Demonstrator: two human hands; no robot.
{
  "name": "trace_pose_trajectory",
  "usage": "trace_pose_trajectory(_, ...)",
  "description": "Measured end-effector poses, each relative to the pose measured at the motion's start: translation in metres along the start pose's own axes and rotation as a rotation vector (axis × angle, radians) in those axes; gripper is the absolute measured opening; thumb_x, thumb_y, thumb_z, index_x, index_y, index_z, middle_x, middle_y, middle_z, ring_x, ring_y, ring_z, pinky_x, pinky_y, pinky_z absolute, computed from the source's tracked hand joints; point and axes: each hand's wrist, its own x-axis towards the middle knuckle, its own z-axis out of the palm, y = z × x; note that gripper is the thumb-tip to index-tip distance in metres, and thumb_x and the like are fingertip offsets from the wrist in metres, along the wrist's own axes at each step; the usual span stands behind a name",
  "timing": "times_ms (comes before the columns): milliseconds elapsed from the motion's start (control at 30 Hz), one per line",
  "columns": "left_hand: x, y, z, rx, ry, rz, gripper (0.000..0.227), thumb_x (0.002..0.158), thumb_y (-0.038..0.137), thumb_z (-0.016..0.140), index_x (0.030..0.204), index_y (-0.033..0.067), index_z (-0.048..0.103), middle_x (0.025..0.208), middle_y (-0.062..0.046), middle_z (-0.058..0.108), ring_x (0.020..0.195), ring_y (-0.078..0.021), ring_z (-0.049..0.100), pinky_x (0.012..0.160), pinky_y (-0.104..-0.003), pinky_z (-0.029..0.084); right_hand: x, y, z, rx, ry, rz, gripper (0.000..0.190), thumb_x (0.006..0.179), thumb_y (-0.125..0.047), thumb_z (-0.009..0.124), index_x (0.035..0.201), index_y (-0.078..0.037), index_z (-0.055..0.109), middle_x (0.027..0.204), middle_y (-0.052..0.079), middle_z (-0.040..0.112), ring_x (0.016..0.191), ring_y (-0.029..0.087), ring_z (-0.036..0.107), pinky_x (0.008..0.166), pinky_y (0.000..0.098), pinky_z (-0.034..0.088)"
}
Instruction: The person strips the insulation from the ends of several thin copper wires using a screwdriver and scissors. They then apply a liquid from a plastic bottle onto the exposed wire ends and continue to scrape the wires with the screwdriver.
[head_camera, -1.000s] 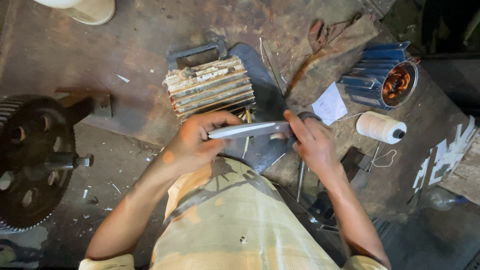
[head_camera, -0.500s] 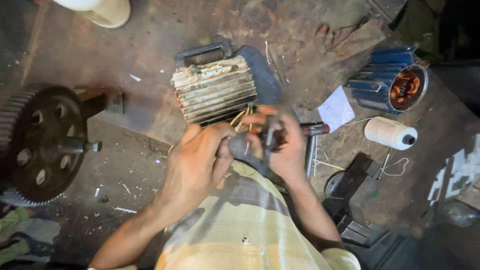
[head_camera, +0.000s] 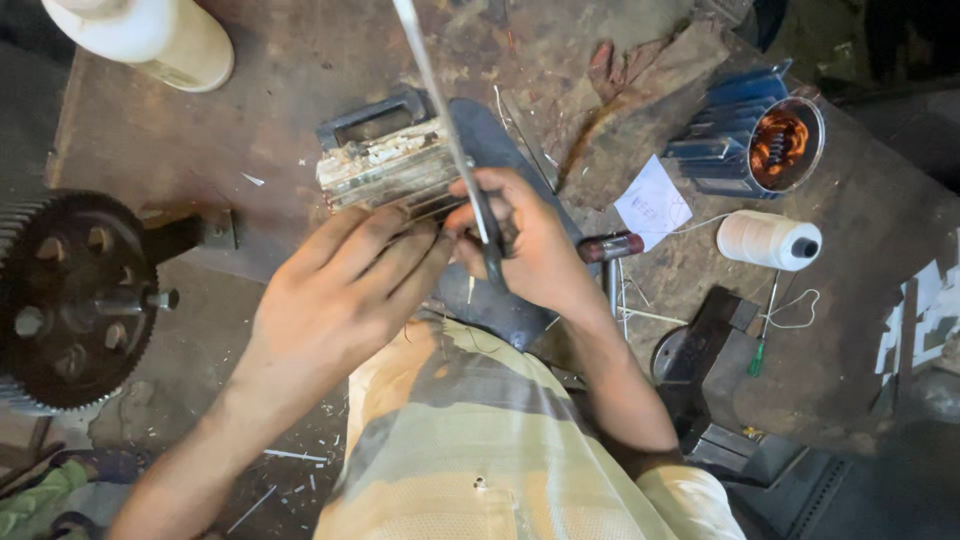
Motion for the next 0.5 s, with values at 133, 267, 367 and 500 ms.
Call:
trace_pose_trajectory(133,-0.006,-0.003,0.018,-0.001,-0.242,0.005,0.027,0.081,0.017,0.066,0.107,0.0077,0.067,0.097,-0.004,0.063,0.100,-0.0210,0.063,0.084,-0.035,0.055,-0.002,-0.005,0.010,-0.114,0.038,-0.032,0.069,0.092,0.001,0.081,0.147,-0.007,0.041,0.122,0.008,0.073,0.103,0.015,0.075,0.089,0.0294,0.061)
trace_pose_trajectory(267,-0.006,-0.006,0.024,-0.284,-0.084,-0.146,0.023,0.081,0.006,0.063,0.104,0.0019,0.062,0.102,-0.011,0.063,0.097,-0.0280,0.067,0.077,-0.039,0.056,-0.012,-0.009,0.031,-0.430,0.242,-0.062,0.066,0.082,-0.008,0.090,0.138,-0.004,0.054,0.119,0.014,0.072,0.092,0.017,0.076,0.079,0.0295,0.060)
trace_pose_trajectory(367,0.004,-0.012,0.033,-0.506,-0.087,-0.336,0.005,0.096,0.006,0.063,0.098,0.0021,0.063,0.091,-0.016,0.063,0.081,-0.0349,0.065,0.067,-0.044,0.052,-0.014,-0.001,0.036,-0.656,0.330,-0.445,0.059,0.084,-0.008,0.087,0.134,-0.004,0.057,0.119,0.016,0.073,0.098,0.023,0.073,0.085,0.0325,0.057)
trace_pose_trajectory(500,0.009,-0.036,0.049,-0.675,-0.425,-0.440,0.013,0.093,0.014,0.064,0.102,0.0049,0.069,0.086,-0.016,0.070,0.071,-0.0298,0.069,0.064,-0.042,0.053,-0.015,0.008,0.025,-0.662,0.461,-0.380,0.056,0.082,-0.008,0.089,0.131,-0.004,0.061,0.114,0.014,0.075,0.093,0.019,0.075,0.083,0.0327,0.060)
